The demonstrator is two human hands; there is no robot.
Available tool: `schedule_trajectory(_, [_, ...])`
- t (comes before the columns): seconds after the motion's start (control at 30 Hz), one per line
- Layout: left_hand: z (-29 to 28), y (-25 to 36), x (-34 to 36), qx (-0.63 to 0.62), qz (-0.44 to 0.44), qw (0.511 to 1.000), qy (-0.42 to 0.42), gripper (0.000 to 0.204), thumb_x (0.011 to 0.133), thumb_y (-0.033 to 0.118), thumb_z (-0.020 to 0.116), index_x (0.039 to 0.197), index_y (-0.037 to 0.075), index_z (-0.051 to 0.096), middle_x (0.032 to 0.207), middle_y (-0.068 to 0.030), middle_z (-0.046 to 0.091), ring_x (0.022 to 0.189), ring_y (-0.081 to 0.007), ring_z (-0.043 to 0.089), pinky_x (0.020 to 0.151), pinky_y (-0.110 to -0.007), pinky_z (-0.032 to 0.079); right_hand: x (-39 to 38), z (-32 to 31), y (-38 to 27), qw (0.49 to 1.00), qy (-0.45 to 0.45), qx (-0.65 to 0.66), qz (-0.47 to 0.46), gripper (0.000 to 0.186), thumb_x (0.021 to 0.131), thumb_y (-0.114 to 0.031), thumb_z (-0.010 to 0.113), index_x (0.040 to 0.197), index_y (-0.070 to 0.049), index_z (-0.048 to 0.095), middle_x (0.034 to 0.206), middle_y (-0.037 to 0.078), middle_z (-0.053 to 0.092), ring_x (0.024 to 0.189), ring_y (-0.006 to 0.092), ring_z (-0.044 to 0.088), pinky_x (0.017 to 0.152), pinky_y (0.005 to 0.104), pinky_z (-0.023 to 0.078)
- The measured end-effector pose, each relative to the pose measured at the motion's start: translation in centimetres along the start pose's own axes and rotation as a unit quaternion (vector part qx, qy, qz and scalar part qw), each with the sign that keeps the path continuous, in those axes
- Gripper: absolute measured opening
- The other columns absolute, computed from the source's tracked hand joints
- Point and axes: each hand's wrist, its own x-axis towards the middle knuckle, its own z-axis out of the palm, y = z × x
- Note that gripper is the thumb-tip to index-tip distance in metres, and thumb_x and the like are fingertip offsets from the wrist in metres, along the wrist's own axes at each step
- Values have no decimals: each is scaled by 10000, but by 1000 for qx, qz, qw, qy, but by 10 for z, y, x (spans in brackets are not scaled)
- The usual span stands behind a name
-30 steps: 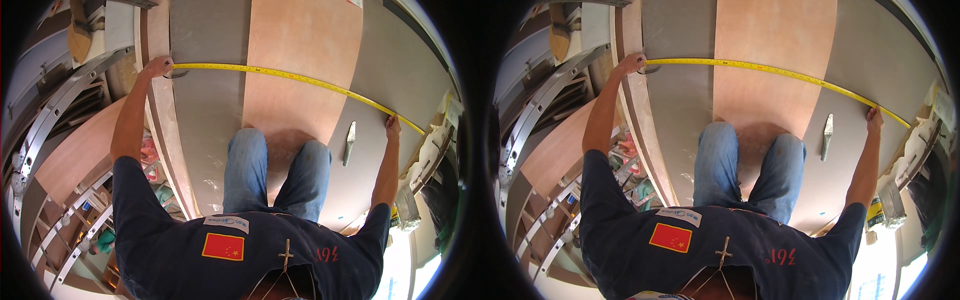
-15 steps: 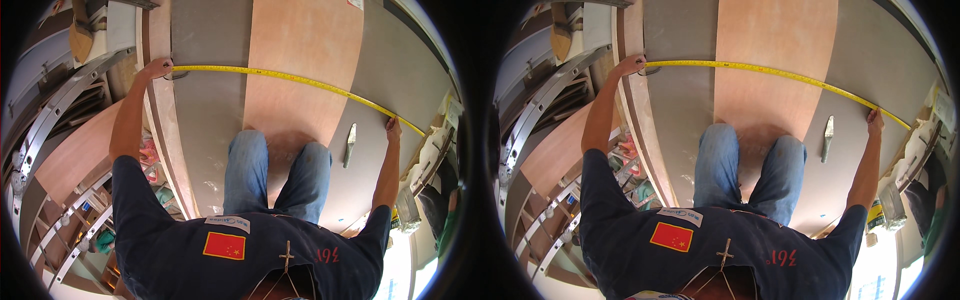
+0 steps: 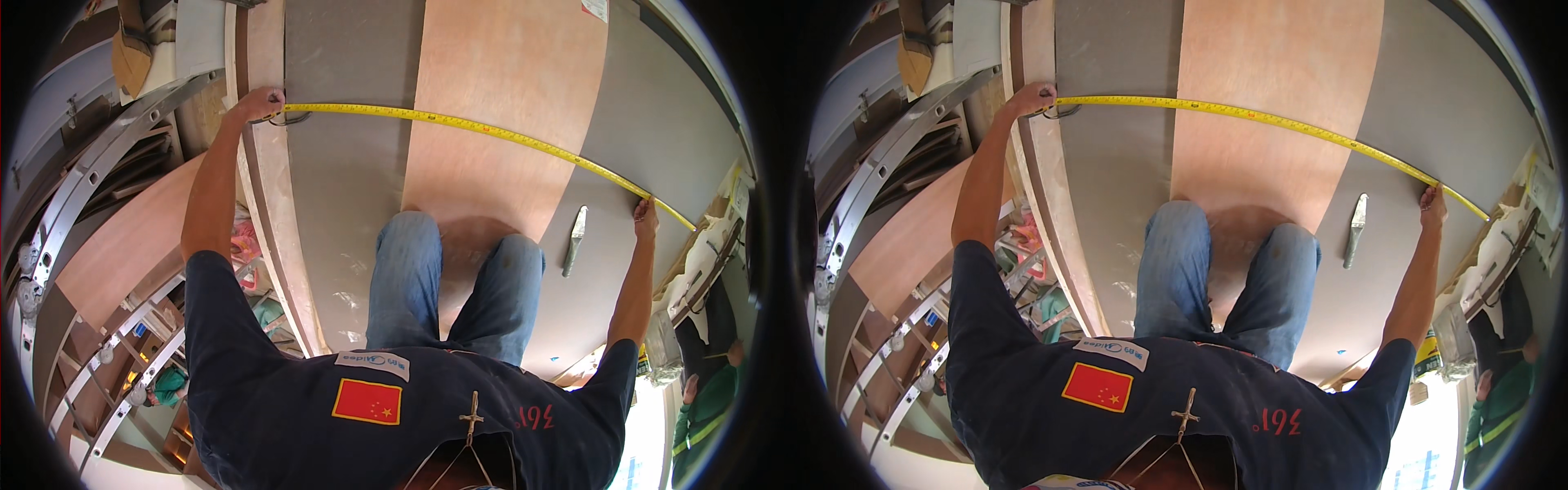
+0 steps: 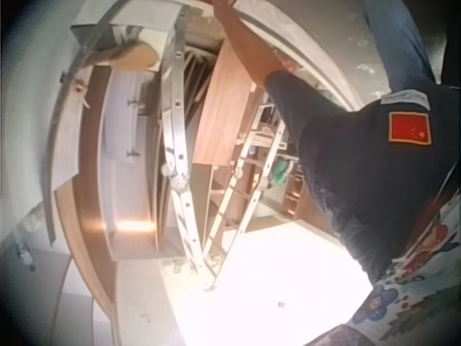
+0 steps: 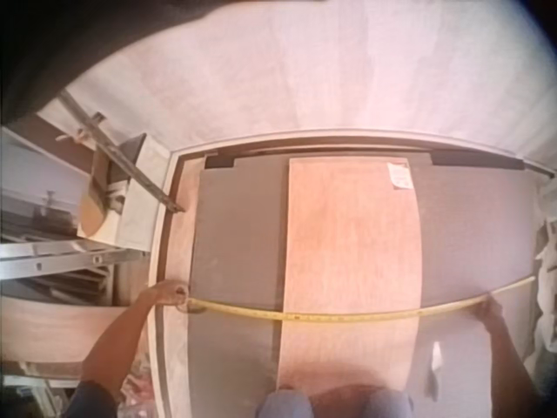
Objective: The person measures a large wooden board on the floor using a tape measure and marks it with a utility knife. They then cut the board along the marked line and lift the separated piece.
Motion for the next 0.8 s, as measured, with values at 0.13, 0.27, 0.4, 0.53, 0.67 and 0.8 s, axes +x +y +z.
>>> schedule_trajectory(0.13, [2,-2,-1,-1,19,999,30,159,783,174,630,873,43,641,745,-61,635,689,-137,583,667,-292,477,-5,6,0,1000,-4,-3,-11,241,882,-328,660,878,-94,603,767,-15,615,701,73,607,621,203,517])
schedule_trajectory(0.27, [3,-7,-2,-3,17,999,30,171,782,182,632,877,40,644,757,-67,646,703,-143,592,679,-297,483,-10,11,-1,1000,-1,-15,-15,268,885,-354,650,880,-93,588,778,-10,613,687,72,597,606,193,505])
schedule_trajectory(0.4, [1,-2,1,-8,6,1000,20,175,775,180,636,880,40,648,776,-73,655,716,-149,604,687,-301,488,-6,3,2,999,-22,12,-37,291,881,-357,651,947,-79,594,809,7,615,714,88,593,627,207,498])
schedule_trajectory(0.53, [0,3,0,15,-5,1000,25,170,769,175,639,877,44,650,771,-70,655,714,-155,607,684,-299,489,-25,10,7,997,-21,71,-18,337,887,-347,643,1044,-56,579,896,36,614,786,120,593,685,252,502])
schedule_trajectory(0.67, [7,-11,1,-2,0,999,35,146,769,173,639,844,48,645,753,-58,649,694,-150,600,673,-299,486,-64,21,18,998,12,58,-26,468,872,-392,644,1152,-37,523,1050,83,587,883,161,584,746,293,499])
schedule_trajectory(0.8, [2,6,-1,26,-13,999,21,126,799,151,614,854,38,624,728,-45,621,677,-116,574,660,-278,467,-115,27,46,994,49,-33,-94,550,837,-431,672,1157,-19,495,1054,104,581,896,167,579,757,298,492])
